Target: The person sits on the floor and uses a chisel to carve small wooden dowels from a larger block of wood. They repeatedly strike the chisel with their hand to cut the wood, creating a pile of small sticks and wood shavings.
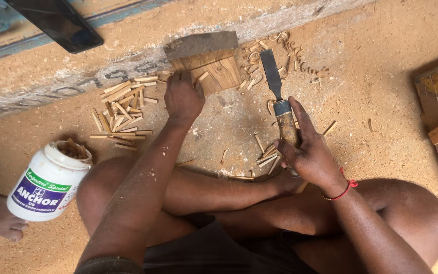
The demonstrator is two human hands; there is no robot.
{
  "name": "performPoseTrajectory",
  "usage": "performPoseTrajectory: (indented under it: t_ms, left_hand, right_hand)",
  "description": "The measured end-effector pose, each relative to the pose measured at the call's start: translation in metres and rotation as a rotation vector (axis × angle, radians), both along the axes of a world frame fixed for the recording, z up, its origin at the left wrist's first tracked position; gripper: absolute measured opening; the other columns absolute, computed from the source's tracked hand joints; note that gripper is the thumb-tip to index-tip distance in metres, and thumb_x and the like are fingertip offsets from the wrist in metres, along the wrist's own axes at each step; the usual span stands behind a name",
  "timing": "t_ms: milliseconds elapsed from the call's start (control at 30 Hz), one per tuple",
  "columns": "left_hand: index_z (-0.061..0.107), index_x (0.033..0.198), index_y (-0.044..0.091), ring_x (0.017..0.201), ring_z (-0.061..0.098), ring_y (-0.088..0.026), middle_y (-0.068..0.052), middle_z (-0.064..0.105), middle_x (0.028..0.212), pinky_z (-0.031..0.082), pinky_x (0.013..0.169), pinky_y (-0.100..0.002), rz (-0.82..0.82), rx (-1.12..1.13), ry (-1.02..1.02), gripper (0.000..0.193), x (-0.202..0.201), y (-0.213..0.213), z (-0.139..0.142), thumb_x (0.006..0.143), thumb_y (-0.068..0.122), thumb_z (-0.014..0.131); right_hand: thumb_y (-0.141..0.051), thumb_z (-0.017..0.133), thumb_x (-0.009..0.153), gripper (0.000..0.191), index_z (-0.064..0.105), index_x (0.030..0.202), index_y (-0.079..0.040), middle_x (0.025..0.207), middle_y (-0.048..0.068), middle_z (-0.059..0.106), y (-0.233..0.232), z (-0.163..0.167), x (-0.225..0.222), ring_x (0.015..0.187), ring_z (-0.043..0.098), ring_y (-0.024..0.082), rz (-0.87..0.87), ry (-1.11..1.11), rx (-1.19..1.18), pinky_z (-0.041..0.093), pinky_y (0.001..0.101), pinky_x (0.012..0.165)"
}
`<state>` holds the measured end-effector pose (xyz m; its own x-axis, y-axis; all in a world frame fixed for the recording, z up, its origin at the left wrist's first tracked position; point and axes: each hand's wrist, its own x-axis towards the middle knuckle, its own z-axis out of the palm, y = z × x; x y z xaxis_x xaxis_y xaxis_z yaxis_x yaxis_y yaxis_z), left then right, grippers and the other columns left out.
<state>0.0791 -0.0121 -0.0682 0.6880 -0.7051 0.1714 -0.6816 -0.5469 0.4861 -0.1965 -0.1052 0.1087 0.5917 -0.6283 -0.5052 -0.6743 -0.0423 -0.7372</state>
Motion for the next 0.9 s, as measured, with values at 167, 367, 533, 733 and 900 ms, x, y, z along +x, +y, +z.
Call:
performPoseTrajectory:
  t_ms: [167, 367, 533, 733, 900]
  left_hand:
    - [0.067, 0.106, -0.001, 0.096, 0.072, -0.039, -0.024, 0.071, 0.104, 0.057, 0.085, -0.049, 0.038, 0.226, 0.219, 0.028, -0.002, -0.004, 0.002, 0.092, 0.022, 0.075]
    - [0.066, 0.104, -0.001, 0.088, 0.076, -0.035, -0.023, 0.073, 0.094, 0.06, 0.081, -0.044, 0.189, 0.132, 0.529, 0.034, 0.01, -0.021, 0.003, 0.089, 0.027, 0.078]
    - [0.073, 0.093, 0.005, 0.089, 0.076, -0.03, -0.017, 0.076, 0.091, 0.059, 0.084, -0.044, 0.234, 0.093, 0.595, 0.031, 0.028, -0.027, -0.009, 0.084, 0.033, 0.083]
    - [0.078, 0.09, 0.012, 0.089, 0.075, -0.03, -0.012, 0.077, 0.093, 0.058, 0.081, -0.044, 0.225, 0.05, 0.606, 0.03, 0.03, -0.023, -0.011, 0.079, 0.038, 0.087]
    - [0.081, 0.095, 0.011, 0.087, 0.075, -0.031, -0.016, 0.076, 0.093, 0.059, 0.077, -0.045, 0.211, 0.048, 0.551, 0.03, 0.032, -0.02, -0.003, 0.078, 0.035, 0.088]
  right_hand:
    - [-0.011, 0.072, 0.089, 0.092, 0.018, 0.163, -0.023, 0.08, 0.008, 0.073, 0.001, -0.013, 0.006, 0.052, 0.067, 0.014, 0.092, -0.002, -0.043, 0.055, 0.0293, 0.052]
    - [-0.008, 0.066, 0.093, 0.092, 0.015, 0.168, -0.023, 0.085, 0.016, 0.06, 0.008, -0.039, 0.009, 0.056, 0.057, 0.016, -0.03, -0.073, 0.173, 0.053, 0.0325, 0.05]
    - [-0.006, 0.055, 0.094, 0.095, -0.003, 0.166, -0.027, 0.095, 0.011, 0.06, 0.026, -0.064, 0.017, 0.068, 0.06, 0.017, -0.144, -0.207, 0.448, 0.059, 0.0319, 0.055]
    - [-0.01, 0.053, 0.099, 0.09, -0.004, 0.166, -0.026, 0.103, 0.02, 0.06, 0.077, -0.096, 0.052, 0.061, 0.06, 0.02, -0.073, -0.159, 0.37, 0.057, 0.0325, 0.053]
    - [-0.01, 0.054, 0.105, 0.083, 0.0, 0.167, -0.019, 0.168, 0.019, 0.033, 0.094, -0.114, 0.052, 0.077, 0.07, 0.035, 0.201, -0.072, -0.018, 0.063, 0.0441, 0.072]
